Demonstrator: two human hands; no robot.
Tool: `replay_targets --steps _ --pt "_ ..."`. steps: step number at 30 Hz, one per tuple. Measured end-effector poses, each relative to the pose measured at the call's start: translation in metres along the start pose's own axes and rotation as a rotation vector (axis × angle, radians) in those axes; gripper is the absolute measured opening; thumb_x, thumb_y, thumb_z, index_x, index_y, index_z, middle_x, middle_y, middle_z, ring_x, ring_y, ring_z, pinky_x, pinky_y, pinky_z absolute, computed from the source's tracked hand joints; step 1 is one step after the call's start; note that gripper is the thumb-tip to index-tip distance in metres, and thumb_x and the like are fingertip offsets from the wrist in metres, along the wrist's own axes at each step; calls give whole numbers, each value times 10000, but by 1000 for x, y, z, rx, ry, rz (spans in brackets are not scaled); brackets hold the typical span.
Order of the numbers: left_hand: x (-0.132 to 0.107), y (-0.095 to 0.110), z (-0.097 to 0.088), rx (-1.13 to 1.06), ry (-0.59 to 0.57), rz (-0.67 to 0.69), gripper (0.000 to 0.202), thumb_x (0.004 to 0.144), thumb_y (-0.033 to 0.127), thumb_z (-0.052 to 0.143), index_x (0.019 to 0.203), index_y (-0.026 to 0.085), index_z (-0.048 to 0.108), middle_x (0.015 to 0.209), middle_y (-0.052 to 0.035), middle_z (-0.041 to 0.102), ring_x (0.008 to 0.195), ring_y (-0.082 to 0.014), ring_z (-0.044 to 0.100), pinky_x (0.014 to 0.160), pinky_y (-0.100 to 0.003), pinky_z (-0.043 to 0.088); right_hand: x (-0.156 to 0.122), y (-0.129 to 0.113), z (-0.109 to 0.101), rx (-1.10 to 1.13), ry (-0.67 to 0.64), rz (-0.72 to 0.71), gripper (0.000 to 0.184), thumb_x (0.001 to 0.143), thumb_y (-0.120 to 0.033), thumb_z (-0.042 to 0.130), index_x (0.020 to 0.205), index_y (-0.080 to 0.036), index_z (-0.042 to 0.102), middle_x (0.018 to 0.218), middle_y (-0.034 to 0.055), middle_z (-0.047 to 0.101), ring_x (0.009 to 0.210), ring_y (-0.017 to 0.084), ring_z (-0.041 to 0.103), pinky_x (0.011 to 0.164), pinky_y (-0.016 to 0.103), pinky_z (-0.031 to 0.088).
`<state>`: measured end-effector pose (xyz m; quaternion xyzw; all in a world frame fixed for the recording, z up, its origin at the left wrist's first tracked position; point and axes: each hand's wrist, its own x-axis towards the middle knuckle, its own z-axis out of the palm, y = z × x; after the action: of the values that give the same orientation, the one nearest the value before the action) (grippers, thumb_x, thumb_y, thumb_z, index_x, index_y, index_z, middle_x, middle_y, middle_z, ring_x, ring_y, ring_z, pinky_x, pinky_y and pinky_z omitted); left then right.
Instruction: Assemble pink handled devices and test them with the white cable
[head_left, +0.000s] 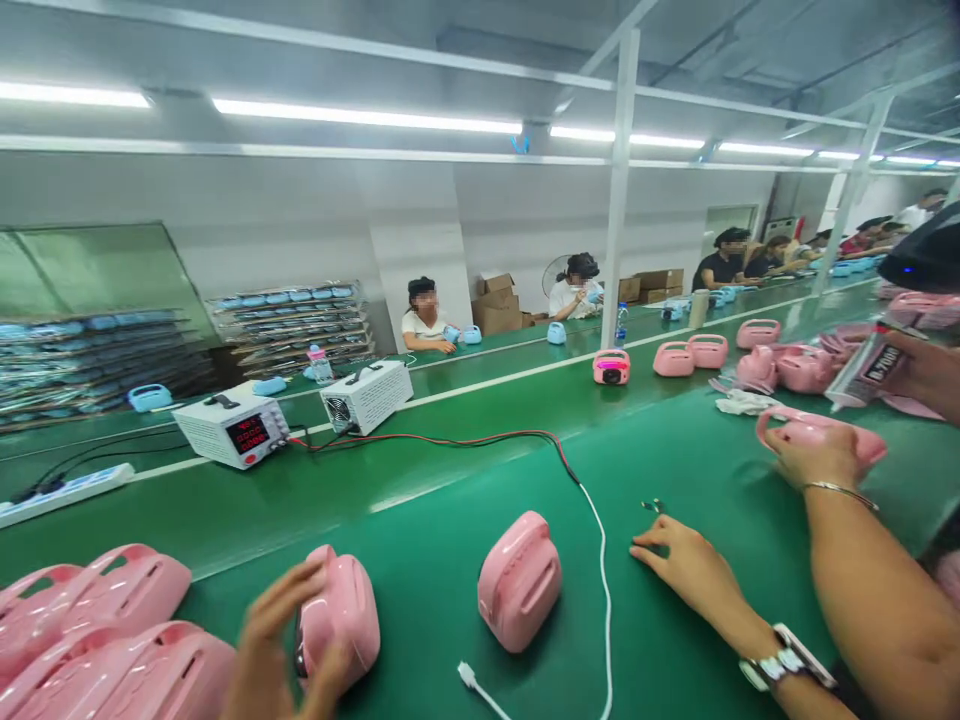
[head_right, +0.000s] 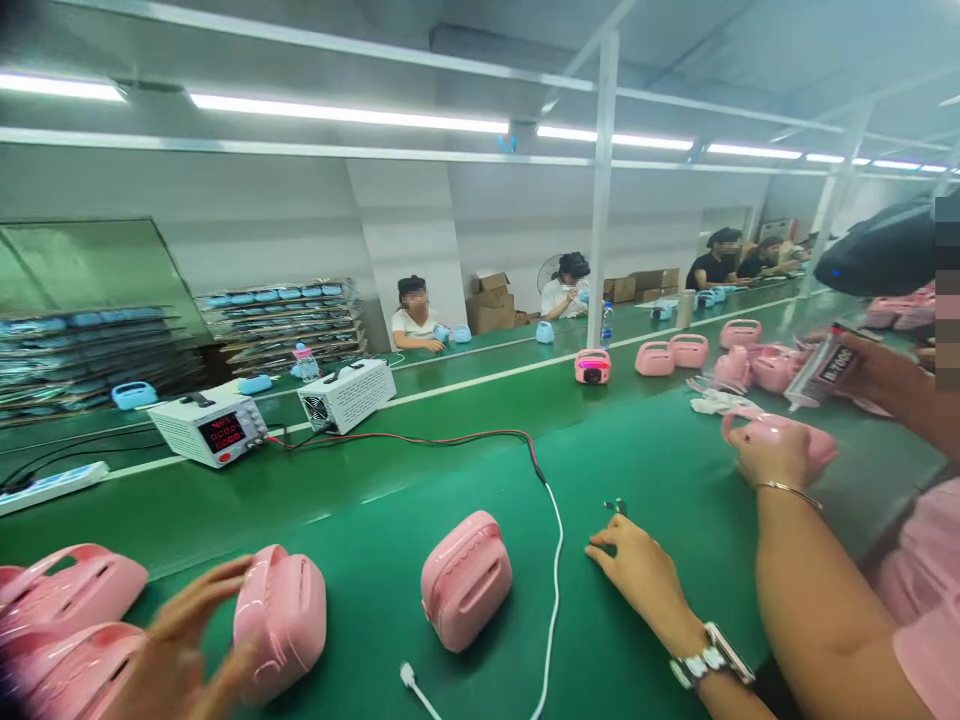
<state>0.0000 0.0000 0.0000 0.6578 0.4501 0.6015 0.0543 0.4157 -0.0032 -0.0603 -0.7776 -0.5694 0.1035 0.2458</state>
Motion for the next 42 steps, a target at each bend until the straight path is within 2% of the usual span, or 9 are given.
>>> replay_targets --steps 4,7,9,14,20,24,31,39,42 --pt "-29 22 71 -220 -299 48 533 723 297 656 1237 311 513 1335 -65 505 1263 -295 447 1068 -444 364 7 9 10 15 -31 -1 297 790 -348 458 750 -229 727 918 45 659 836 236 631 725 337 448" --pt "-34 8 116 -463 -642 -194 1044 534 324 810 1438 237 294 1468 -126 347 1366 -328 295 1135 -459 239 12 20 20 127 16 -21 310 717 -411 446 672 -228 693 858 51 670 788 242 630 724 350 454" --pt "-32 1 134 -566 -733 -325 1124 448 289 832 1438 205 306 1429 -141 401 1332 -342 346 1119 -428 275 15 25 24 208 59 -29 302 651 -441 465 631 -220 670 794 59 671 754 252 626 719 361 455" --pt "-25 20 153 -608 -487 -362 496 535 277 693 1022 181 678 962 -61 690 894 -274 621 820 -306 488 29 -11 14 530 -50 -90 271 582 -459 568 577 -193 623 601 32 613 548 183 538 549 298 401" --pt "-17 25 176 -509 -114 -585 516 596 370 721 1052 142 640 1055 -119 672 1014 -317 597 888 -393 464 59 -111 8 1127 -235 -120 422 519 -505 787 715 -174 616 556 -28 546 413 86 422 444 228 302" --pt "-18 6 177 -606 -150 -602 575 633 474 736 1073 117 638 1100 -152 657 1054 -328 582 948 -420 433 66 -138 30 1206 -259 -127 458 513 -520 819 737 -151 665 612 -4 584 436 71 407 465 230 303" --pt "-23 -7 178 -854 -206 -645 723 760 764 429 992 125 675 1067 -121 665 1056 -294 570 966 -395 425 49 -120 36 1261 -299 -80 397 516 -463 851 678 -141 683 596 -18 579 489 70 434 507 233 322" --pt "4 -9 180 -885 -316 -781 592 688 433 664 1200 160 547 1042 -63 661 935 -228 592 802 -299 458 37 -129 28 1192 -354 -37 412 477 -414 875 629 -155 593 542 -38 568 447 63 439 455 209 306" --pt "11 -7 180 -904 -432 -771 441 640 352 698 1018 130 657 974 -77 675 883 -238 590 788 -304 451 34 -129 25 1140 -396 -34 442 465 -440 874 624 -145 585 538 -23 577 423 61 440 429 203 309"
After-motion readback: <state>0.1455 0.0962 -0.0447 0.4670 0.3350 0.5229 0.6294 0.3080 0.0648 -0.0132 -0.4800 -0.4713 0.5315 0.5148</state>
